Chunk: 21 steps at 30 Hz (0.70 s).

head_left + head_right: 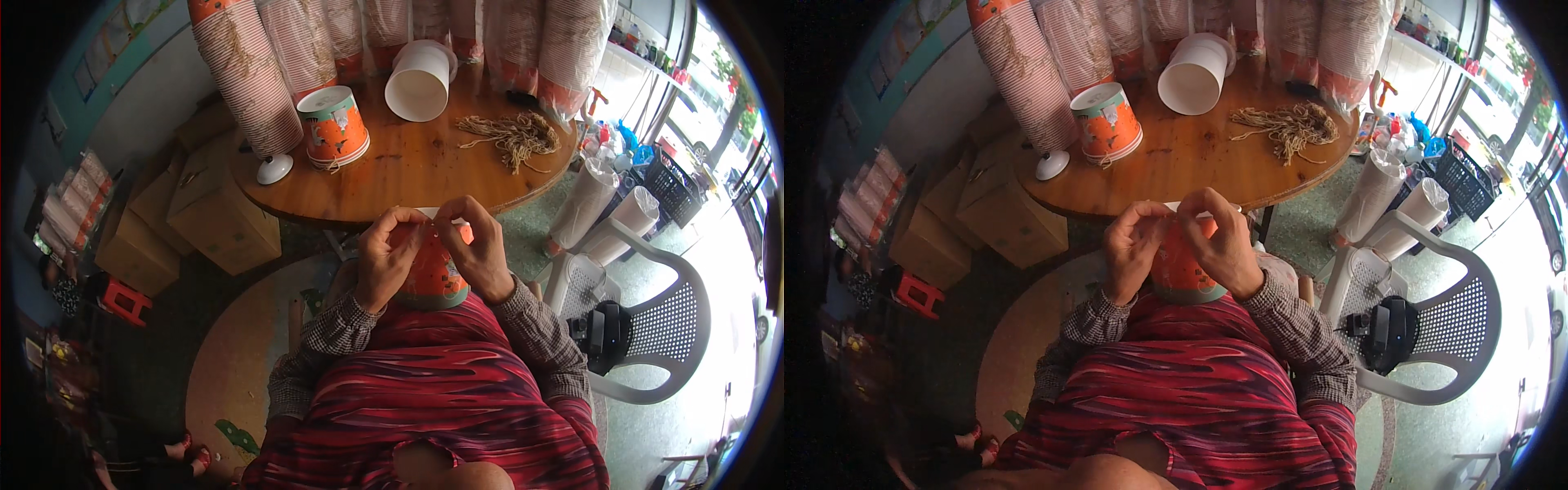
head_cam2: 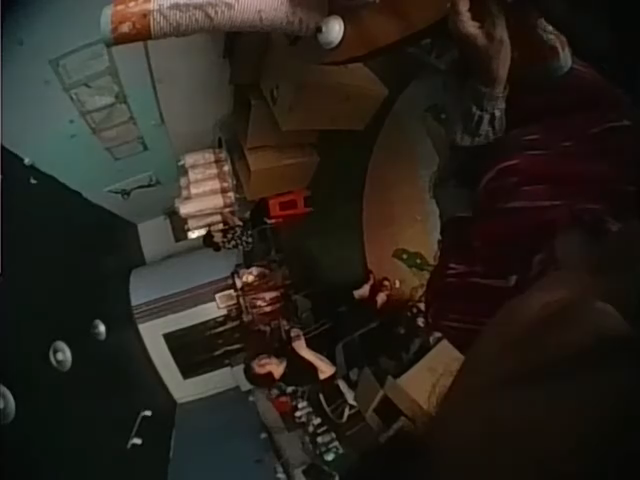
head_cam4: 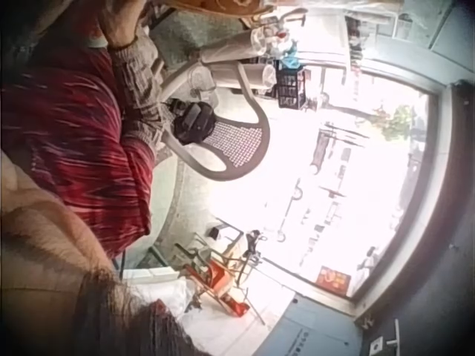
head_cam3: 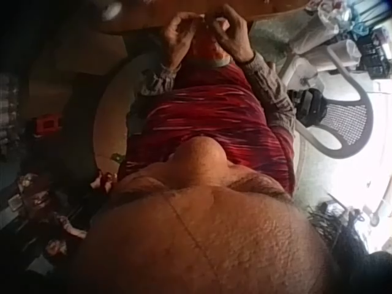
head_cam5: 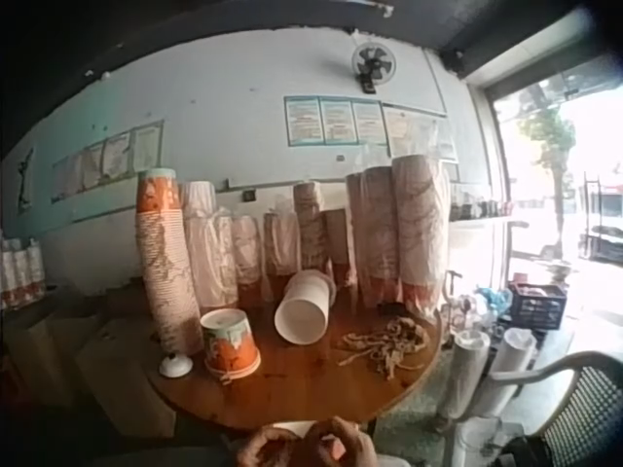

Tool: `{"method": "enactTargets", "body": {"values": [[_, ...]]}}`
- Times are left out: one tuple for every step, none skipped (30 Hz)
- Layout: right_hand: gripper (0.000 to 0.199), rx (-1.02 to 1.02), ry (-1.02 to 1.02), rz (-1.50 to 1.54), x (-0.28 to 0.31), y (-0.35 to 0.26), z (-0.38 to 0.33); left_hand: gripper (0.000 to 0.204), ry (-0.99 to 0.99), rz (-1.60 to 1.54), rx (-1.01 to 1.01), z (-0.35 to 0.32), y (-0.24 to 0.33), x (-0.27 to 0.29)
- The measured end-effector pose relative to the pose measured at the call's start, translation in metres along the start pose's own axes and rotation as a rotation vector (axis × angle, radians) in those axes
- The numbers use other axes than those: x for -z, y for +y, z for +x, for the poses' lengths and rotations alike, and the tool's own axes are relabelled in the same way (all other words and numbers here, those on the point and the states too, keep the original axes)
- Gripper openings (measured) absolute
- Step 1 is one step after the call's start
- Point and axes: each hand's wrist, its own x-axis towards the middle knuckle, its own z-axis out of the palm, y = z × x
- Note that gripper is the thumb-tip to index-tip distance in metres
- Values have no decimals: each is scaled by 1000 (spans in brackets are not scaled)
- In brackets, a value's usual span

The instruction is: Attaching string handles to decorative paper buckets.

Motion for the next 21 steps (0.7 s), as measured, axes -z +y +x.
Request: {"method": "enactTargets", "body": {"values": [[6, 0, 0, 0, 0, -1, 1, 7, 0, 0, 0, 1, 0, 1], [8, 42, -8, -22, 1, -3, 2, 7, -8, -3, 8, 1, 0, 1], [11, 85, -16, -45, 1, -4, 2, 7, -17, -7, 15, 1, 0, 2], [11, 85, -16, -44, 1, -4, 2, 7, -17, -7, 15, 1, 0, 2], [11, 110, -15, -74, 0, -5, 2, 8, -24, 43, 22, 1, -1, 3], [12, 136, -13, -104, 0, -5, 2, 8, -32, 92, 28, 0, -2, 4], [12, 135, -12, -105, 0, -4, 2, 8, -33, 92, 28, 0, 0, 4], [12, 124, -15, -90, 0, -3, 2, 9, -51, 64, 76, 0, 2, 4], [12, 112, -17, -75, 1, -2, 2, 9, -69, 37, 124, 0, 4, 4], [12, 112, -16, -76, 3, 0, 3, 9, -70, 37, 124, 1, 2, 5], [12, -25, -34, -26, 6, 1, 3, 10, -53, 16, 107, 1, 0, 5], [12, -162, -53, 23, 7, 2, 3, 10, -35, -6, 91, 1, -1, 5], [14, -252, -41, 150, 9, -1, 3, 10, -35, -5, 91, 1, 0, 5], [14, -252, -40, 150, 11, -3, 3, 10, -37, -40, 101, 1, 3, 5], [15, -256, -74, 112, 14, -4, 3, 10, -39, -75, 111, 2, 5, 4], [15, -259, -108, 75, 16, -6, 2, 10, -40, -74, 112, 2, 4, 4], [15, -259, -107, 75, 16, -8, 2, 9, -44, -58, 98, 2, 2, 4], [16, -238, -134, 41, 16, -9, 2, 8, -47, -42, 85, 2, 1, 4], [16, -216, -161, 7, 15, -10, 2, 8, -48, -41, 85, 2, 2, 4], [16, -216, -158, 7, 15, -11, 2, 7, -51, -19, 70, 2, 2, 5], [15, -223, -183, 17, 15, -11, 2, 7, -54, 2, 56, 2, 2, 5]]}}
